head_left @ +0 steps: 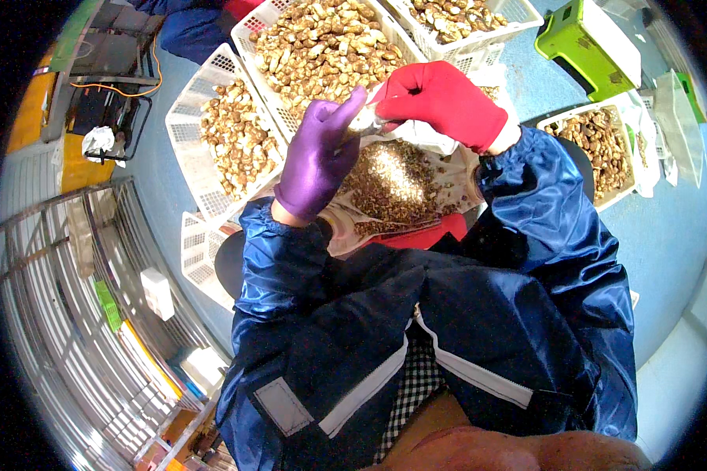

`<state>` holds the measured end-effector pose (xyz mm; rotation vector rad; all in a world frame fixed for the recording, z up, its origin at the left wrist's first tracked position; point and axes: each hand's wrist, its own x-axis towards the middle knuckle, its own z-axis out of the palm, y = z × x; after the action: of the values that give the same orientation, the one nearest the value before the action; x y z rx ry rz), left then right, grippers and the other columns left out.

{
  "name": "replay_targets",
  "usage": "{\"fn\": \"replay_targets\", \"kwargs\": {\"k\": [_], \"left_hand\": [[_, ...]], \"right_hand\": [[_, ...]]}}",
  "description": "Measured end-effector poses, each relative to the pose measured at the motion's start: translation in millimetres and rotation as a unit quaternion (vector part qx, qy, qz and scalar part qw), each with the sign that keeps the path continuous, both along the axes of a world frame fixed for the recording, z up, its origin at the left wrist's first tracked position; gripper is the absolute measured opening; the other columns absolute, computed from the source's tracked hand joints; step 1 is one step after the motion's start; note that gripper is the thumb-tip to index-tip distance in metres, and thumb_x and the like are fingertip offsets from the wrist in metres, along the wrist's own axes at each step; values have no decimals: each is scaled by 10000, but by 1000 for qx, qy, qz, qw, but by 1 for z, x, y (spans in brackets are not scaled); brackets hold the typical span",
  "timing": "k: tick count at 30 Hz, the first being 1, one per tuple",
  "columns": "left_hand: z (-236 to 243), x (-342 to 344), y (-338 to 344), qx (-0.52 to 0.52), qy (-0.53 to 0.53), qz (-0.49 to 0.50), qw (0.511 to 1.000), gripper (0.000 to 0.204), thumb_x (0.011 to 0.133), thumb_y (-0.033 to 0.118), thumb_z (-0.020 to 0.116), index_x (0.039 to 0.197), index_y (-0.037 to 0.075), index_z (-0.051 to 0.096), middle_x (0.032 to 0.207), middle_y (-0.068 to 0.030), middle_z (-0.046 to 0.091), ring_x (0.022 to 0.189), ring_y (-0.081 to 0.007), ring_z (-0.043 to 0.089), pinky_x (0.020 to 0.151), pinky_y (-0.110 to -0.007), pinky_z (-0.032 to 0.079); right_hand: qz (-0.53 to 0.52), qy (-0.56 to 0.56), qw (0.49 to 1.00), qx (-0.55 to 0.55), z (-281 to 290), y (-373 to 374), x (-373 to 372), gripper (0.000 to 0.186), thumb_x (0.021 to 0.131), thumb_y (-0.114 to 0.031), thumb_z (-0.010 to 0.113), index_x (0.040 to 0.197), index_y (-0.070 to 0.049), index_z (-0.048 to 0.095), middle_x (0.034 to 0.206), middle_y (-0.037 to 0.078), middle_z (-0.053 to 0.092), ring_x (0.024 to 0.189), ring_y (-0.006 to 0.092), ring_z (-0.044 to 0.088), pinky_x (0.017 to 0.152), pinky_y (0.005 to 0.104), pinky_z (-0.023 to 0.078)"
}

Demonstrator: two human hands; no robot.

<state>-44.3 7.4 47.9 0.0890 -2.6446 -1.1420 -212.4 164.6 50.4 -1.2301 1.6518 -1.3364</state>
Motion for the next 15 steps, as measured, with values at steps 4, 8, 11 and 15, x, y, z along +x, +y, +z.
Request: {"fn": "replay_targets", "kwargs": {"k": [4, 8, 11, 15], "left_hand": [[5, -3, 2, -3, 9, 18, 1000, 644, 736, -86, 623, 1335, 127, 525, 939, -79, 505, 862, -225, 515, 799, -296, 439], [0, -3, 0, -36, 40, 1, 999, 653, 769, -122, 582, 1371, 111, 488, 1192, -74, 533, 1107, -180, 512, 906, -268, 430], [7, -3, 6, 284, -57, 22, 957, 617, 806, -141, 521, 1377, 86, 472, 1416, -87, 439, 1304, -205, 414, 1041, -305, 367], [10, -4, 8, 277, -78, 36, 957, 627, 829, -163, 460, 1410, 69, 416, 1492, -87, 351, 1364, -206, 344, 1065, -322, 357]], "right_hand": [[-7, -2, 1000, -23, -7, -2, 3, 153, 841, -149, 667, 780, -18, 617, 904, 67, 622, 888, 141, 597, 774, 288, 462], [-10, 143, 986, -80, -8, -4, 9, 190, 841, -174, 673, 782, -14, 590, 904, 86, 600, 869, 153, 584, 764, 287, 448], [-21, 131, 989, -58, -5, -3, 8, 179, 842, -171, 667, 804, -14, 592, 928, 95, 600, 864, 183, 594, 759, 298, 456], [-33, 192, 971, -142, -6, -2, 13, 171, 840, -167, 667, 825, -9, 605, 930, 100, 613, 863, 214, 612, 748, 316, 474]]}}
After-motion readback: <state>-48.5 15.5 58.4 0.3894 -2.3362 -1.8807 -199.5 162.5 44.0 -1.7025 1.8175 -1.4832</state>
